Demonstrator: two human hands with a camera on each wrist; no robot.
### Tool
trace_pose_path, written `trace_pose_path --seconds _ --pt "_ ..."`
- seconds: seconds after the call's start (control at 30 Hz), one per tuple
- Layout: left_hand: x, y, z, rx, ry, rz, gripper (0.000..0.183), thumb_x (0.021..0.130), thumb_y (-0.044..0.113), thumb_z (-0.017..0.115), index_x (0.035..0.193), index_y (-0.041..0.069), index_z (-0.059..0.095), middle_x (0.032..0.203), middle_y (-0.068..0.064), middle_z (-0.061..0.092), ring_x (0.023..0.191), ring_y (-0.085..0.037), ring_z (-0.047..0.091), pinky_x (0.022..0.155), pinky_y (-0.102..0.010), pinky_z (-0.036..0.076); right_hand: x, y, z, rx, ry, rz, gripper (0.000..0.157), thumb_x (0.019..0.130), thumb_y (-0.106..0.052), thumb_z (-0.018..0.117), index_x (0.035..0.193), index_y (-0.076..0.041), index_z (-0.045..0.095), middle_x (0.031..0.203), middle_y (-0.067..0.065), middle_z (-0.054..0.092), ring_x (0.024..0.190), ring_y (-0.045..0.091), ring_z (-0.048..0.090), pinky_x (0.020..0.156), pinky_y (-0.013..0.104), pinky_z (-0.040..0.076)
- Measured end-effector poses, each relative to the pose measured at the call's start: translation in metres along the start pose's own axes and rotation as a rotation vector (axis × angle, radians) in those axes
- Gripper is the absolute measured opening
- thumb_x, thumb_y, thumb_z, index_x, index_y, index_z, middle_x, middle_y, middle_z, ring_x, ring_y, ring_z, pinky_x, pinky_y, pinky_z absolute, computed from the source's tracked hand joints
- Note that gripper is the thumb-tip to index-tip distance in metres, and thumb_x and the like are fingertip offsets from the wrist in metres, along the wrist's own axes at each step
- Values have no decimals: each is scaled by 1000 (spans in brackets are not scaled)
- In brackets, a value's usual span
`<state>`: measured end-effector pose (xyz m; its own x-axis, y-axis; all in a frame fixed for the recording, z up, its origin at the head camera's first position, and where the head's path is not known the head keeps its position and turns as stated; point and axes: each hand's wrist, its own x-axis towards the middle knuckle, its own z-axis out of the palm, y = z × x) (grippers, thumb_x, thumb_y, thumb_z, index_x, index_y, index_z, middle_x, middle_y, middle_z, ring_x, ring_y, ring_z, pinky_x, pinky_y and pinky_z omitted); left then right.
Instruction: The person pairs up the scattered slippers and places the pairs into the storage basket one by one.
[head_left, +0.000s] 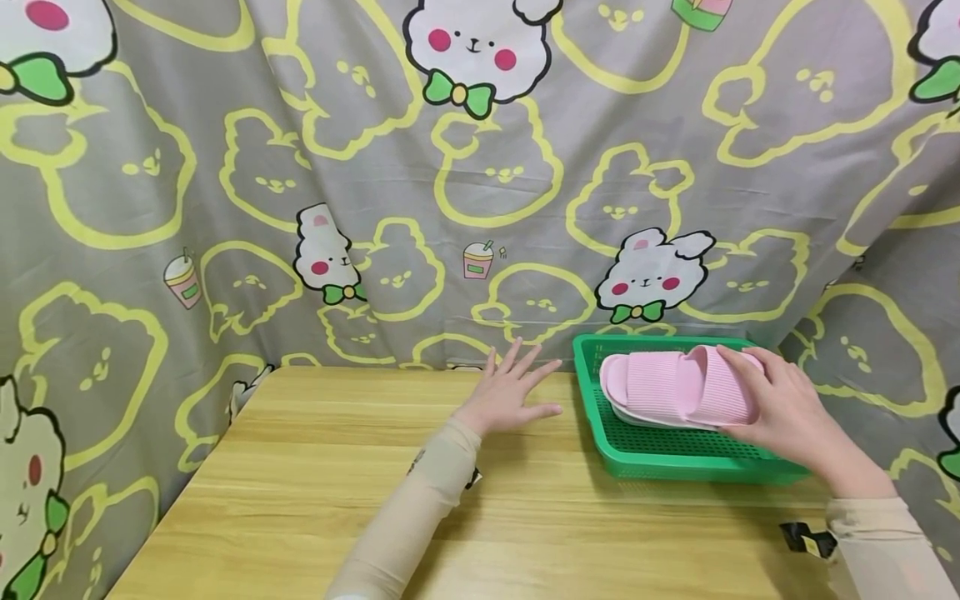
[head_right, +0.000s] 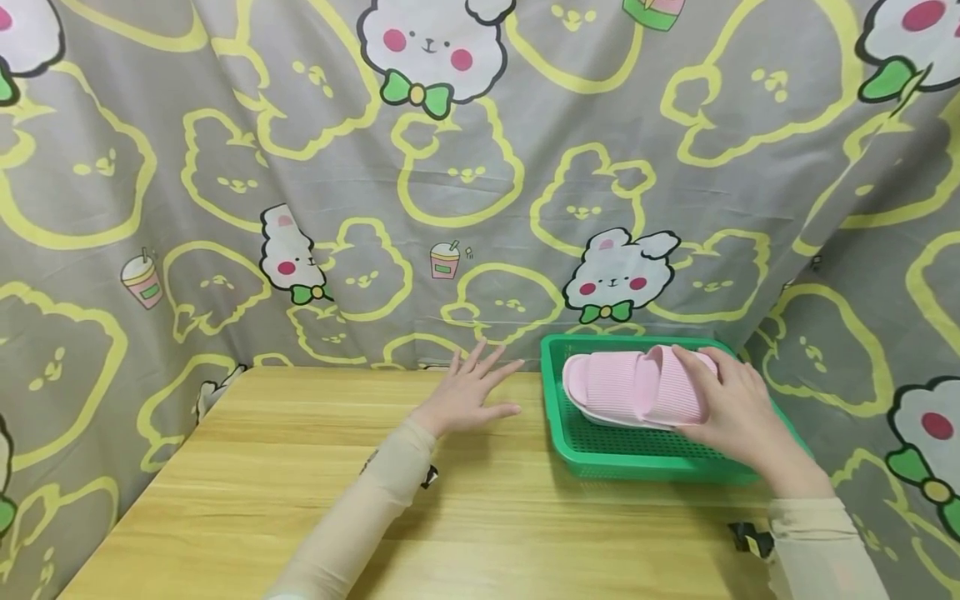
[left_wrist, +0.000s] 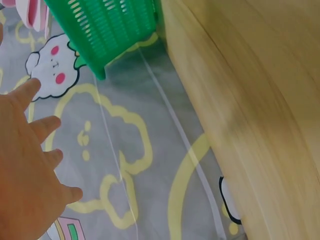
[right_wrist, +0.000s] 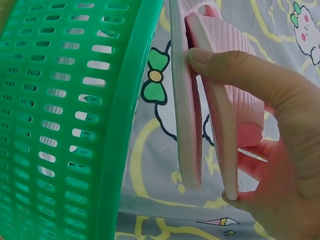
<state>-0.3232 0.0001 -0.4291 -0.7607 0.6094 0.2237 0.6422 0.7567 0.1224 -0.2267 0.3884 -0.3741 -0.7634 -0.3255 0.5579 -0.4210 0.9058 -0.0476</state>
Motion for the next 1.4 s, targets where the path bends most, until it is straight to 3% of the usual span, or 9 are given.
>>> trace_pose_path --seconds 0.3,0.5,0.8,1.07,1.4 --pt "8 13 9 -14 -53 19 76 88 77 37 153 47 12 166 7 2 152 -23 -16 119 -65 1 -2 6 -1 -13 -12 -1 121 41 -16 97 146 -12 38 127 30 43 106 45 41 84 62 33" --pt "13 21 12 -24 -74 24 75 87 79 36 152 49 13 166 9 1 153 -26 -10 119 -64 -1 -3 7 -1 -16 -17 -7 123 40 -18 99 146 -13 37 127 30 42 107 46 40 85 65 33" --pt "19 31 13 -20 -84 34 76 88 78 35 153 48 10 165 10 -1 153 -24 -12 118 -66 3 -7 13 2 -16 -29 2 124 40 -16 98 147 -14 36 126 29 43 106 45 41 84 64 33" --pt "23 36 15 -42 -97 37 76 87 78 37 152 48 13 166 6 6 154 -26 -7 118 -66 3 -10 15 8 -16 -42 2 123 40 -16 98 147 -14 37 124 27 44 103 42 41 82 59 33" --pt "28 41 16 -65 -145 32 75 87 79 36 151 51 11 166 5 6 154 -26 -6 118 -66 1 -13 16 15 6 -81 35 121 41 -17 98 147 -16 38 126 29 44 105 45 42 84 64 34"
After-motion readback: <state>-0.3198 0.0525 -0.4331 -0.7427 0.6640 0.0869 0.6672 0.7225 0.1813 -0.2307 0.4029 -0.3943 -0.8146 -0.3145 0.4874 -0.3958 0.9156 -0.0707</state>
